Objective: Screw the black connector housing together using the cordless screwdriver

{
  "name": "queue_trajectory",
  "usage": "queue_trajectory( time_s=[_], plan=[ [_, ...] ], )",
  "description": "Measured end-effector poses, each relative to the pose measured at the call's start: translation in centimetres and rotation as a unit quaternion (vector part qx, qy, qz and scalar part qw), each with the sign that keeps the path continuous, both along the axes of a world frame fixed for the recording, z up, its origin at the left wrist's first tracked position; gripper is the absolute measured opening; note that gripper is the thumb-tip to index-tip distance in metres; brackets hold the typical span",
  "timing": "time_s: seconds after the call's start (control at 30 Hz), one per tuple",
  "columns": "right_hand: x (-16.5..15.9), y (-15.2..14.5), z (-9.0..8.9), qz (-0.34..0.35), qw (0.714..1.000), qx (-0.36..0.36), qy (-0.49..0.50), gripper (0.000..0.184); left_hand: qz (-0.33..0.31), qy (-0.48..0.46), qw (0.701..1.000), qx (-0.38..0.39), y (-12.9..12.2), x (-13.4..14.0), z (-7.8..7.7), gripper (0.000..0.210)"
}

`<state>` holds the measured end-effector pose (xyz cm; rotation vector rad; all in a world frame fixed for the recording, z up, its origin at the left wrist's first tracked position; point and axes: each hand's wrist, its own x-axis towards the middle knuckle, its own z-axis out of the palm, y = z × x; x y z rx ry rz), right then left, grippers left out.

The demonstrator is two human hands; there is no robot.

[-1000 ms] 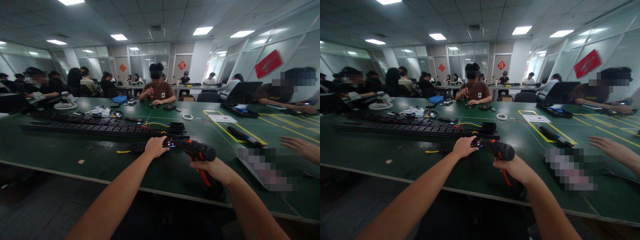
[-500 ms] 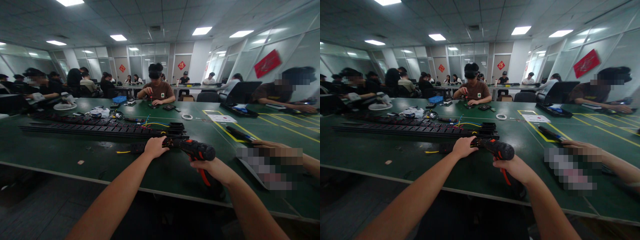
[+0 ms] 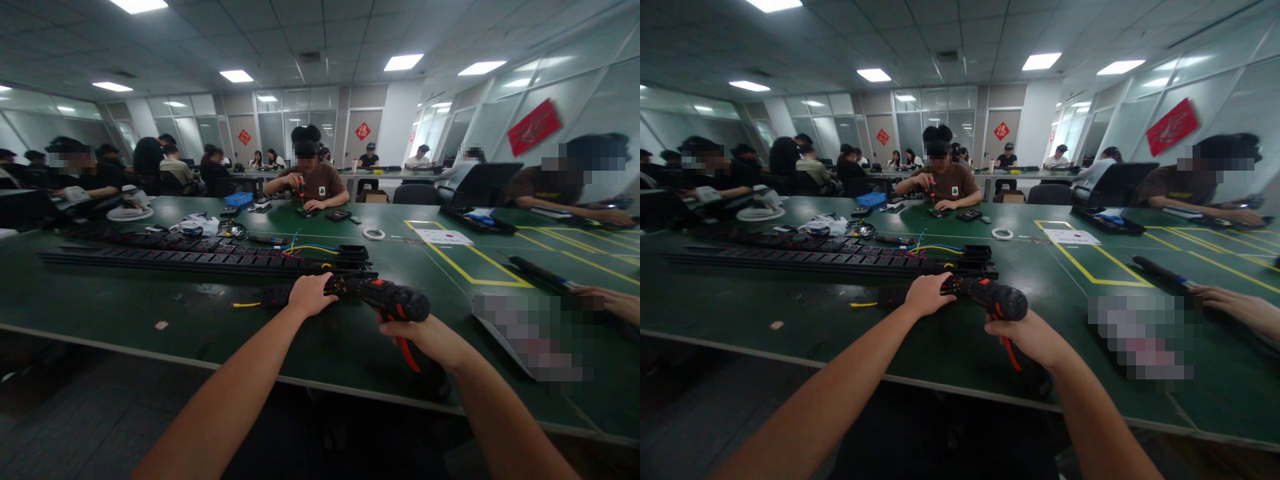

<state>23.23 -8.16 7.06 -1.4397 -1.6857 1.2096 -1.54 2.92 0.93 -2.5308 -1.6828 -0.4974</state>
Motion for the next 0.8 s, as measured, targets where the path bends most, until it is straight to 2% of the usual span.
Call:
queue_trajectory(
  time_s=[0.37, 0.8],
  plan=[
    [-0.06, 0.07, 0.06, 0.007, 1.0, -0.002, -0.025, 0.021, -0.012, -0.004, 1.0, 0.02, 0.43, -0.19, -0.55, 0.066],
    [0.19, 0.34, -0.3, 0.021, 0.999, 0.005, -0.034, 0.021, -0.002, -0.006, 1.0, 0.004, 0.12, -0.15, -0.14, 0.066]
  ],
)
